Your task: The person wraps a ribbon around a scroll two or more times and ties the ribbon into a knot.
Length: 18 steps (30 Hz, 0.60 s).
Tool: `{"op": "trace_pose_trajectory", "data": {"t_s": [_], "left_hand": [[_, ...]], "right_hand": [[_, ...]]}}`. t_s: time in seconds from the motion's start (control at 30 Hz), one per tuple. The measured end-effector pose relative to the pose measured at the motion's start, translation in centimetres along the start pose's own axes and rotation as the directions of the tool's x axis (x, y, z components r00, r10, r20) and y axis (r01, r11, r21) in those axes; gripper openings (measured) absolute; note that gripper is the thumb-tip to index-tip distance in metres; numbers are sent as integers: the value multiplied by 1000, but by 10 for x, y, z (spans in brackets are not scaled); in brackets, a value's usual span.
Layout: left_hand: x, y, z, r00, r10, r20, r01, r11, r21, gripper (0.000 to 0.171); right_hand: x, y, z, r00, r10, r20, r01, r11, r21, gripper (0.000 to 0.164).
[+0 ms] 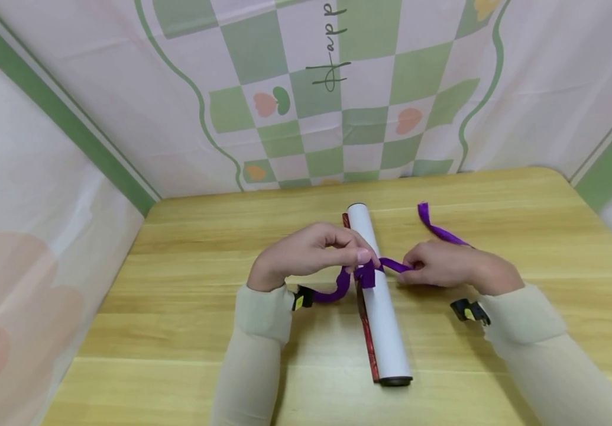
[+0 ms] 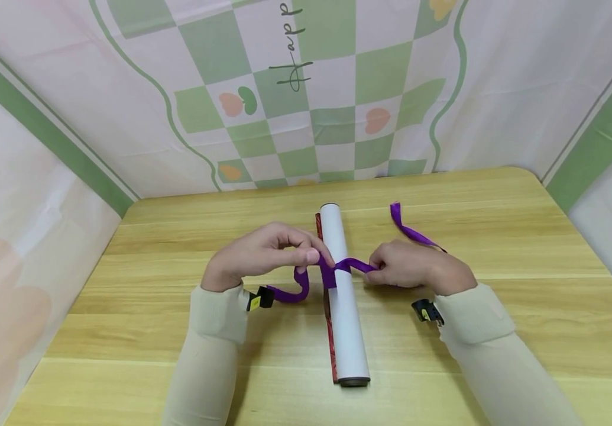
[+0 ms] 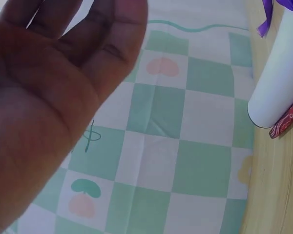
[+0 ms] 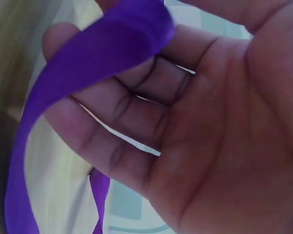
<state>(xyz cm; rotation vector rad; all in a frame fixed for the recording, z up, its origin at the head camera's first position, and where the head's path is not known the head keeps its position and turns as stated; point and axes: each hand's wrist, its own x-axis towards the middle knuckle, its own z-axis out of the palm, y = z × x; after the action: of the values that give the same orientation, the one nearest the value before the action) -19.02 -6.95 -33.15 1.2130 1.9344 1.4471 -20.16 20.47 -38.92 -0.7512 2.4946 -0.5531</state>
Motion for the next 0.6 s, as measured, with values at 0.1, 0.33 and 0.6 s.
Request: {"op": "trace_pose_trajectory", "data": {"t_s": [0.1,0.33,0.6], "left_hand": [[-2,2,-1,999,41,-31,-41,999,-24,22],[-3,4,-4,987,141,-73,-150,980,-131,17],[-1,3,-4,979,160,-128,-176,976,-125,25]], "right_hand": [[-1,-1,-1,999,-49,18,49,999,25,32],[-8,-5,-9,967,-242,-81,254,945,208,26],[-12,-9,-17,881,-386,-273,458,840,292,22]]}}
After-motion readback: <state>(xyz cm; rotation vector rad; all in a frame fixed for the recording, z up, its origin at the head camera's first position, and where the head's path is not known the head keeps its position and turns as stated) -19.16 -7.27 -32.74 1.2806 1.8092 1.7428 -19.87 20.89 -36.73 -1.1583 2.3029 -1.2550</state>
